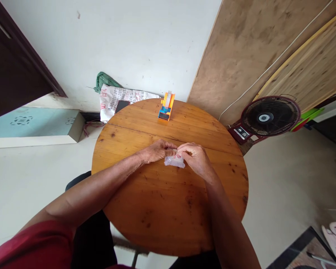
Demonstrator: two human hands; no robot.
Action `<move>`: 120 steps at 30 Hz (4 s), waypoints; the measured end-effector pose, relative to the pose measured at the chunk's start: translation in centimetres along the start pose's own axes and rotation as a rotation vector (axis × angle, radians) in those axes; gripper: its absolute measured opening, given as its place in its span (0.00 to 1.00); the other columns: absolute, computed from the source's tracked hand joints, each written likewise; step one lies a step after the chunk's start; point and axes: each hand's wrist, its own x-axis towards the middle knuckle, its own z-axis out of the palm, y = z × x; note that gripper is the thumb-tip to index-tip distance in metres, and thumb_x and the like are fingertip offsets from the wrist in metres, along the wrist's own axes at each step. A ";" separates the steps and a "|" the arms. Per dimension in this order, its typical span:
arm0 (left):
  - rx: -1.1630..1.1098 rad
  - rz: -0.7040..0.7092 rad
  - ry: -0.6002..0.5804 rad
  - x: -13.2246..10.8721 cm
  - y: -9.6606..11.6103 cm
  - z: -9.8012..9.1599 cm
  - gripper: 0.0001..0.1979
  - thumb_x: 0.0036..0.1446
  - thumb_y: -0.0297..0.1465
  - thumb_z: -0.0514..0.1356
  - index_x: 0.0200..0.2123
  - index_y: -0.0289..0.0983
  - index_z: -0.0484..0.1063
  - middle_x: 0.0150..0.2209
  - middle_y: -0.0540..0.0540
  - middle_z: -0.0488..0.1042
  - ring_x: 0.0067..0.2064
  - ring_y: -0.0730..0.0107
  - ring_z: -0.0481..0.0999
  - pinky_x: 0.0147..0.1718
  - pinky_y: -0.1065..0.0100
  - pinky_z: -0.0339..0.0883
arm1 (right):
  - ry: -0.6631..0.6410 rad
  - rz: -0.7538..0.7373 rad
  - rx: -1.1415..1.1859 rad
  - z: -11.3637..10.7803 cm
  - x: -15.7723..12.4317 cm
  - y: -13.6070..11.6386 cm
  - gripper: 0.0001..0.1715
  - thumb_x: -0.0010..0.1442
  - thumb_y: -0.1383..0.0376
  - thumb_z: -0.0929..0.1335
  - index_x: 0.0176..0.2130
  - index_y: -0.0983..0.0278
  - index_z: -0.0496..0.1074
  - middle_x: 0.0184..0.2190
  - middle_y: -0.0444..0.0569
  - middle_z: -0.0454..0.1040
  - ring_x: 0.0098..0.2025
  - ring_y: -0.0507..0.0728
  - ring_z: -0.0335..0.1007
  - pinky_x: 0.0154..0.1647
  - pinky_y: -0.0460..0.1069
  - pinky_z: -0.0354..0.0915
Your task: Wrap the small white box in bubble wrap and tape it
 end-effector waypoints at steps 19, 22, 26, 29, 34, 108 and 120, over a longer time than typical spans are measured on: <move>-0.070 -0.001 0.004 -0.2 0.1 -0.3 0.18 0.49 0.34 0.68 0.44 0.35 0.79 0.37 0.47 0.82 0.38 0.68 0.78 0.43 0.67 0.67 | 0.064 0.031 0.125 -1.9 -0.2 0.8 0.13 0.61 0.63 0.66 0.37 0.60 0.81 0.44 0.51 0.77 0.47 0.57 0.74 0.53 0.53 0.66; -0.074 0.021 -0.009 -0.1 0.0 -0.4 0.17 0.49 0.34 0.68 0.44 0.36 0.80 0.38 0.47 0.82 0.38 0.68 0.78 0.44 0.67 0.67 | 0.042 0.043 0.132 -1.7 -0.1 1.2 0.13 0.60 0.63 0.66 0.36 0.60 0.81 0.43 0.51 0.78 0.47 0.57 0.74 0.53 0.53 0.65; -0.081 0.029 -0.031 0.0 -0.2 -0.5 0.16 0.50 0.34 0.68 0.43 0.36 0.80 0.37 0.47 0.82 0.37 0.69 0.77 0.43 0.67 0.66 | 0.018 0.076 0.145 -1.1 -0.1 1.6 0.12 0.59 0.65 0.65 0.36 0.61 0.80 0.43 0.51 0.79 0.47 0.57 0.75 0.52 0.52 0.66; -0.077 0.037 -0.030 0.0 -0.2 -0.5 0.15 0.50 0.35 0.68 0.42 0.36 0.80 0.36 0.48 0.82 0.36 0.69 0.77 0.41 0.68 0.66 | 0.014 0.104 0.141 -0.9 0.0 1.9 0.12 0.59 0.66 0.65 0.36 0.62 0.79 0.41 0.50 0.80 0.45 0.57 0.75 0.50 0.51 0.66; -0.071 0.037 -0.057 0.0 -0.1 -0.5 0.16 0.51 0.35 0.68 0.43 0.35 0.79 0.36 0.47 0.81 0.37 0.70 0.76 0.41 0.69 0.65 | -0.003 0.170 0.125 -0.8 0.0 2.1 0.13 0.59 0.66 0.64 0.37 0.62 0.78 0.37 0.47 0.81 0.41 0.57 0.76 0.46 0.51 0.67; -0.018 0.067 -0.082 0.0 0.1 -0.5 0.13 0.54 0.35 0.66 0.41 0.35 0.79 0.34 0.49 0.79 0.35 0.74 0.73 0.38 0.72 0.64 | 0.060 -0.085 -0.230 -0.2 -0.2 0.2 0.03 0.56 0.67 0.70 0.32 0.59 0.75 0.42 0.48 0.79 0.45 0.59 0.75 0.50 0.54 0.65; -0.050 0.085 -0.097 0.2 0.0 -0.4 0.17 0.52 0.35 0.66 0.44 0.34 0.78 0.36 0.48 0.79 0.36 0.72 0.74 0.38 0.71 0.65 | 0.108 -0.065 -0.113 -0.1 0.0 0.3 0.11 0.60 0.71 0.62 0.31 0.60 0.72 0.41 0.49 0.79 0.44 0.57 0.75 0.48 0.51 0.67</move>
